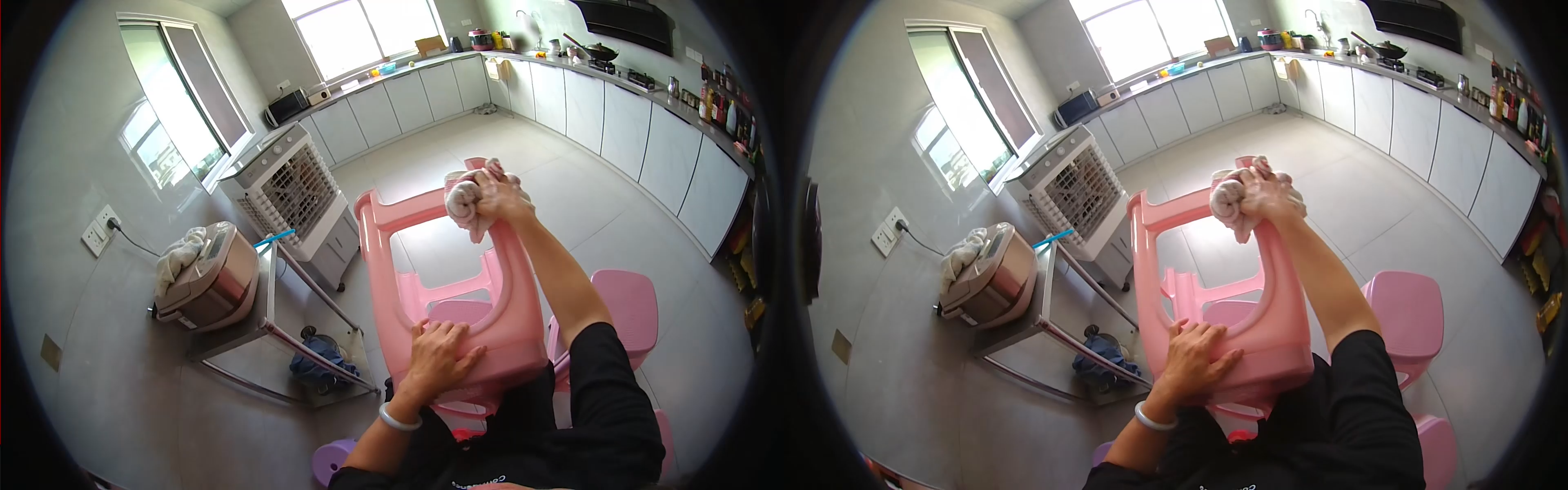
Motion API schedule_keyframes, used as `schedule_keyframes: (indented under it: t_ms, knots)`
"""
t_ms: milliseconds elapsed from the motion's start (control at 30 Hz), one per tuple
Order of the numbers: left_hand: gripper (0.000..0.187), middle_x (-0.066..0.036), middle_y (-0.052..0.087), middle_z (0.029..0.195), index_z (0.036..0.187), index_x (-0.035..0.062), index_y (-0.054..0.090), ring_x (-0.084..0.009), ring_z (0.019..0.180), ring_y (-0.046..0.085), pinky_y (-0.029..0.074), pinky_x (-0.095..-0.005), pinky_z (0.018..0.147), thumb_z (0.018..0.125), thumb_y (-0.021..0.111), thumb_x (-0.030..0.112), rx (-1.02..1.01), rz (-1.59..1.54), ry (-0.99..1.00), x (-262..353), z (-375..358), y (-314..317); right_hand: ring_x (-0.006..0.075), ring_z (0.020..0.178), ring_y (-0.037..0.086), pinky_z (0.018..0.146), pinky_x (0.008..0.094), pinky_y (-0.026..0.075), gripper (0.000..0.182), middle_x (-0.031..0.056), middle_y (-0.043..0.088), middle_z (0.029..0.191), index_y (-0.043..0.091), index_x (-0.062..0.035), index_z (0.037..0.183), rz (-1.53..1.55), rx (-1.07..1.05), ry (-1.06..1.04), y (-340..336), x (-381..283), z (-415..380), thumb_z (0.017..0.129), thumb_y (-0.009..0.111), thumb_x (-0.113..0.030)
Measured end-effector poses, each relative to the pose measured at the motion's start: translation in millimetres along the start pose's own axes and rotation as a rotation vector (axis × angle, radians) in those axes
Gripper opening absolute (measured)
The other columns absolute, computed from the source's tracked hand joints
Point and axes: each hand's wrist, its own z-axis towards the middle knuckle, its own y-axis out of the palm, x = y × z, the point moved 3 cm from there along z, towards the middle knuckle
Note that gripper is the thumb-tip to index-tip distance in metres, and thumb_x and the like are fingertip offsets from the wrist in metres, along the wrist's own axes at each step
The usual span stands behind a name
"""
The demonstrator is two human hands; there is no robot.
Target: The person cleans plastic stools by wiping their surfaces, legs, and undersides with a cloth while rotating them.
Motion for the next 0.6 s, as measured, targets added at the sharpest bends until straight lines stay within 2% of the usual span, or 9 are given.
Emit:
schedule_keyframes:
  t_ms: [67, 167, 267, 367, 433, 533, 567, 600]
  knots:
    - [0.048, -0.015, 0.067, 0.097, 0.110, 0.0032, 0.067, -0.0328, 0.095, 0.064, 0.035, -0.0508, 0.105, 0.086, 0.070, 0.044, 0.004, 0.010, -0.012, -2.0, 0.6, 1.9, 0.0378, 0.145, 0.028, 0.118, 0.0549, 0.024, 0.062, 0.0126, 0.039, 0.154, 0.053, -0.0217, 0.139, 0.000, -0.168, 0.070, -10.7, -23.6, 8.4, 0.080, 0.065, -0.032]
    - [0.048, -0.015, 0.067, 0.097, 0.112, 0.0031, 0.067, -0.0328, 0.095, 0.064, 0.035, -0.0513, 0.104, 0.086, 0.069, 0.044, 0.007, 0.030, -0.025, -3.1, 1.2, 6.8, 0.0355, 0.148, 0.023, 0.120, 0.0556, 0.021, 0.067, 0.0088, 0.035, 0.157, 0.049, -0.0268, 0.143, -0.017, -0.301, 0.125, -26.4, -44.5, 6.1, 0.078, 0.065, -0.037]
    - [0.049, -0.015, 0.067, 0.097, 0.113, 0.0031, 0.067, -0.0333, 0.096, 0.064, 0.035, -0.0514, 0.104, 0.086, 0.069, 0.044, -0.014, 0.024, -0.023, -1.2, 0.9, 5.0, 0.0331, 0.151, 0.018, 0.121, 0.0563, 0.018, 0.073, 0.0050, 0.032, 0.160, 0.045, -0.0320, 0.146, -0.021, -0.371, 0.155, -36.5, -58.9, 3.7, 0.077, 0.066, -0.042]
    - [0.048, -0.015, 0.067, 0.096, 0.112, 0.0031, 0.067, -0.0338, 0.096, 0.064, 0.035, -0.0513, 0.104, 0.086, 0.070, 0.043, -0.034, 0.024, -0.017, 0.1, 3.7, 2.8, 0.0307, 0.154, 0.013, 0.123, 0.0571, 0.015, 0.078, 0.0013, 0.028, 0.163, 0.041, -0.0372, 0.150, -0.032, -0.342, 0.147, -25.6, -62.6, 12.6, 0.076, 0.066, -0.047]
    - [0.048, -0.016, 0.067, 0.096, 0.112, 0.0031, 0.067, -0.0341, 0.096, 0.063, 0.035, -0.0513, 0.105, 0.086, 0.070, 0.043, -0.016, 0.027, -0.019, -1.2, 4.5, 1.8, 0.0378, 0.149, 0.024, 0.116, 0.0691, 0.018, 0.086, 0.0093, 0.042, 0.155, 0.046, -0.0257, 0.148, -0.019, -0.288, 0.053, -7.8, -55.2, 24.8, 0.068, 0.072, -0.041]
    - [0.049, -0.016, 0.067, 0.096, 0.112, 0.0032, 0.067, -0.0346, 0.096, 0.063, 0.035, -0.0518, 0.105, 0.085, 0.071, 0.043, -0.056, 0.010, 0.004, -2.1, 7.7, 0.3, 0.0392, 0.148, 0.026, 0.117, 0.0677, 0.019, 0.087, 0.0087, 0.041, 0.154, 0.047, -0.0228, 0.147, -0.209, -0.343, 0.125, -17.4, -57.1, 29.1, 0.066, 0.074, -0.040]
    - [0.049, -0.016, 0.067, 0.096, 0.112, 0.0034, 0.067, -0.0348, 0.096, 0.063, 0.036, -0.0515, 0.104, 0.085, 0.071, 0.044, -0.090, 0.000, 0.007, -4.1, 5.6, 0.3, 0.0369, 0.147, 0.029, 0.117, 0.0670, 0.019, 0.085, 0.0089, 0.040, 0.155, 0.049, -0.0187, 0.145, -0.311, -0.405, 0.163, -45.2, -75.9, 19.3, 0.067, 0.075, -0.039]
    - [0.049, -0.016, 0.067, 0.096, 0.112, 0.0035, 0.068, -0.0349, 0.096, 0.063, 0.036, -0.0511, 0.104, 0.084, 0.072, 0.044, -0.124, -0.008, 0.012, -6.3, 3.9, 0.8, 0.0359, 0.146, 0.030, 0.116, 0.0673, 0.020, 0.082, 0.0083, 0.040, 0.154, 0.049, -0.0187, 0.145, -0.324, -0.400, 0.149, -45.6, -76.9, 18.5, 0.069, 0.074, -0.039]
